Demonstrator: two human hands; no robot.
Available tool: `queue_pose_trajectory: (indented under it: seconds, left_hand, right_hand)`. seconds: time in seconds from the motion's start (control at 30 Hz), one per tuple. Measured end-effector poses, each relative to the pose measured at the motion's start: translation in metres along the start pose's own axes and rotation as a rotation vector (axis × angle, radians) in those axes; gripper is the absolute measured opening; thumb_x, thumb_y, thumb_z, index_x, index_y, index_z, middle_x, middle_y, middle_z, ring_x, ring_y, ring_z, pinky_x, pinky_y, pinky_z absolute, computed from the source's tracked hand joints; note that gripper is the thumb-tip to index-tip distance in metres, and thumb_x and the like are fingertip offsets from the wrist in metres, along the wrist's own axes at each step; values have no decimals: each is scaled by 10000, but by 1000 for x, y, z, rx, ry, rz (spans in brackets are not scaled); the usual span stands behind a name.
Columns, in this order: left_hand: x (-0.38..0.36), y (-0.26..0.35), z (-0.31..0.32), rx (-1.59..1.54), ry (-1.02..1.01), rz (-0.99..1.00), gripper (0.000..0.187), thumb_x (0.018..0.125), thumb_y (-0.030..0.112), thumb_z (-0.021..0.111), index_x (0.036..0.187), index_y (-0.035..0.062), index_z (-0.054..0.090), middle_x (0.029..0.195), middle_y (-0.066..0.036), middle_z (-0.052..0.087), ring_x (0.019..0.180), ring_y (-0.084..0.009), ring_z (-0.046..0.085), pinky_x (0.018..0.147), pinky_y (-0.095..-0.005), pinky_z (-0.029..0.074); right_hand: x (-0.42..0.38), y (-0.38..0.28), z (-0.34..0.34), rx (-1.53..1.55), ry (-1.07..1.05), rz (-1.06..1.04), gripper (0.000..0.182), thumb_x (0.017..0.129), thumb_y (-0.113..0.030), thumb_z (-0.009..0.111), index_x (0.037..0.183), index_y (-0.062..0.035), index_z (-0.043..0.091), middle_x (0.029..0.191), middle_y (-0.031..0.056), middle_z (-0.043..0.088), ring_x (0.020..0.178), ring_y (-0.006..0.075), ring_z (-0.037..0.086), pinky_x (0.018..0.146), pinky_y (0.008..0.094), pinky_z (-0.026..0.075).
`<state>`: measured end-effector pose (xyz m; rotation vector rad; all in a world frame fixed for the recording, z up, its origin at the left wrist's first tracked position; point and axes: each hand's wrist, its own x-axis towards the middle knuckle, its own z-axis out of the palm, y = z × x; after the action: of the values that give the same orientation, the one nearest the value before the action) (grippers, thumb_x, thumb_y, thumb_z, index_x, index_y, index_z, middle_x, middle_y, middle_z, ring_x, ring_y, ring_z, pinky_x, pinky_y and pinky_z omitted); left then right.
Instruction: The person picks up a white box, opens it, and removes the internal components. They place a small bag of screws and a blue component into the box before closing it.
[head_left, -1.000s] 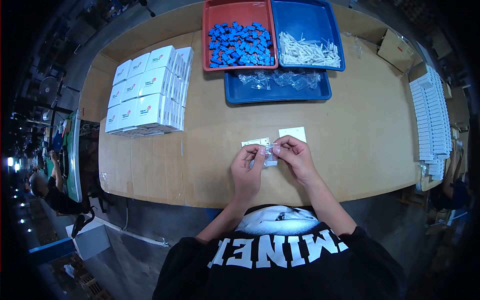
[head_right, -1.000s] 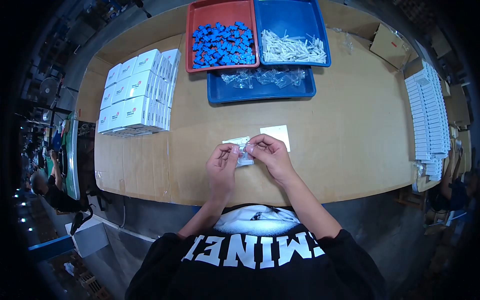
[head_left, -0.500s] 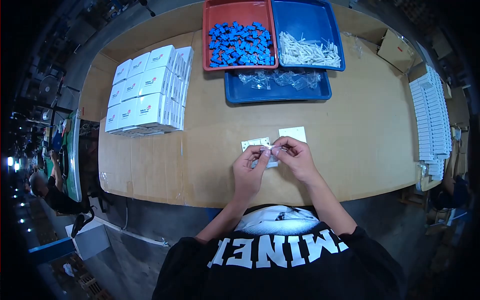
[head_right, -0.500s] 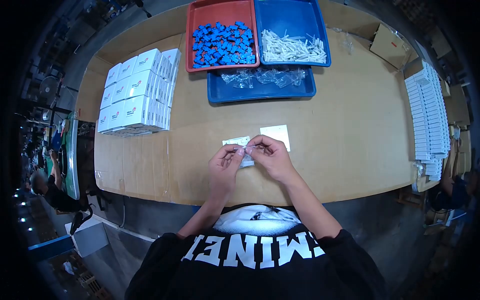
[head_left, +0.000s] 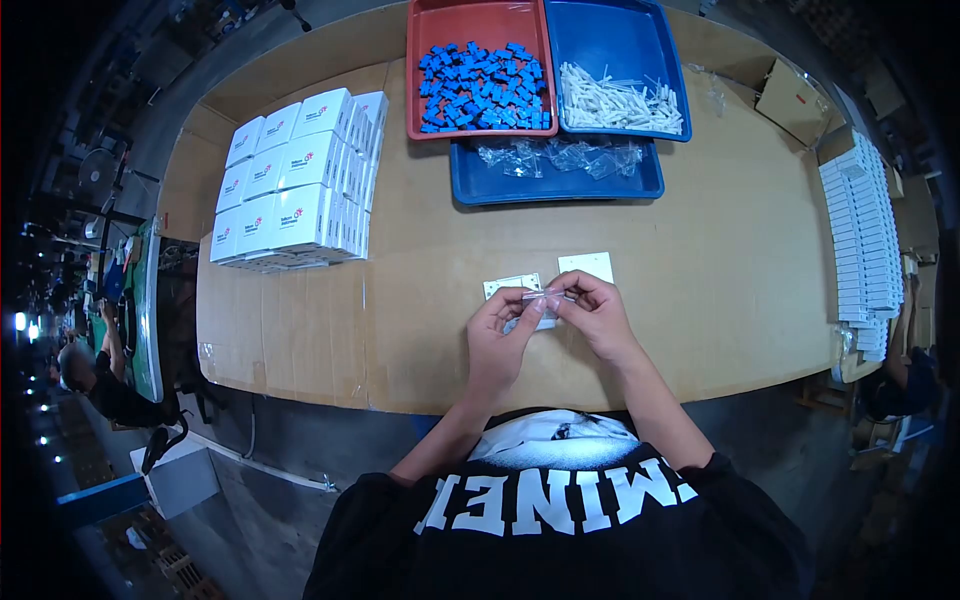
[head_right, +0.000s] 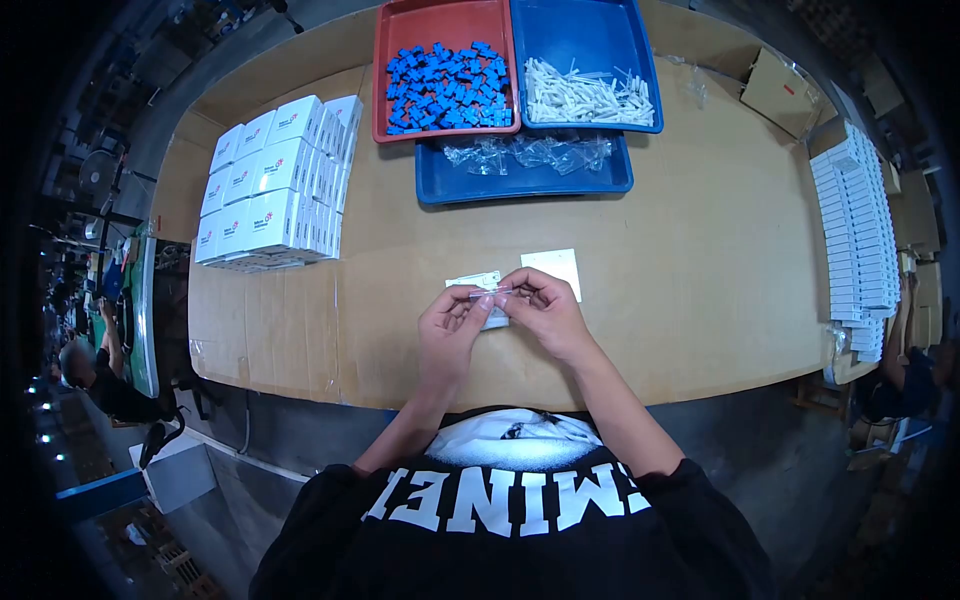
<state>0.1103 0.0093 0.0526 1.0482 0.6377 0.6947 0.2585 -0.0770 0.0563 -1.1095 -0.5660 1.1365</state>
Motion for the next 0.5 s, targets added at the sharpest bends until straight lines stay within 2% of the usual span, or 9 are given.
queue_pose_trajectory:
  seconds: [0.07, 0.23, 0.5]
  left_hand:
    - [0, -1, -1, 7, -51, 8, 131, 1009, 25, 647, 1121, -41, 629, 1048, -75, 692, 972, -104, 654, 878, -256, 536]
    - [0, 1, 2, -101, -46, -62, 127, 1013, 48, 653, 1110, -32, 638, 1058, -66, 696, 975, -99, 649, 880, -251, 531]
    - [0, 5, 3, -78, -19, -121, 163, 1066, 139, 586, 1109, -3, 653, 1075, -58, 705, 974, -96, 646, 906, -263, 512]
  right_hand:
    - [0, 1, -2, 32, 3, 14, 110, 960, -12, 700, 1064, -3, 668, 1018, 22, 666, 924, 74, 621, 816, 227, 507]
    - [-1, 2, -5, 116, -44, 8, 122, 952, -16, 705, 1068, -3, 669, 1025, 34, 678, 975, 102, 634, 896, 265, 510]
    - [0, -1, -2, 171, 32, -4, 46, 950, 3, 684, 990, 17, 699, 1007, 72, 690, 976, 137, 640, 899, 275, 497]
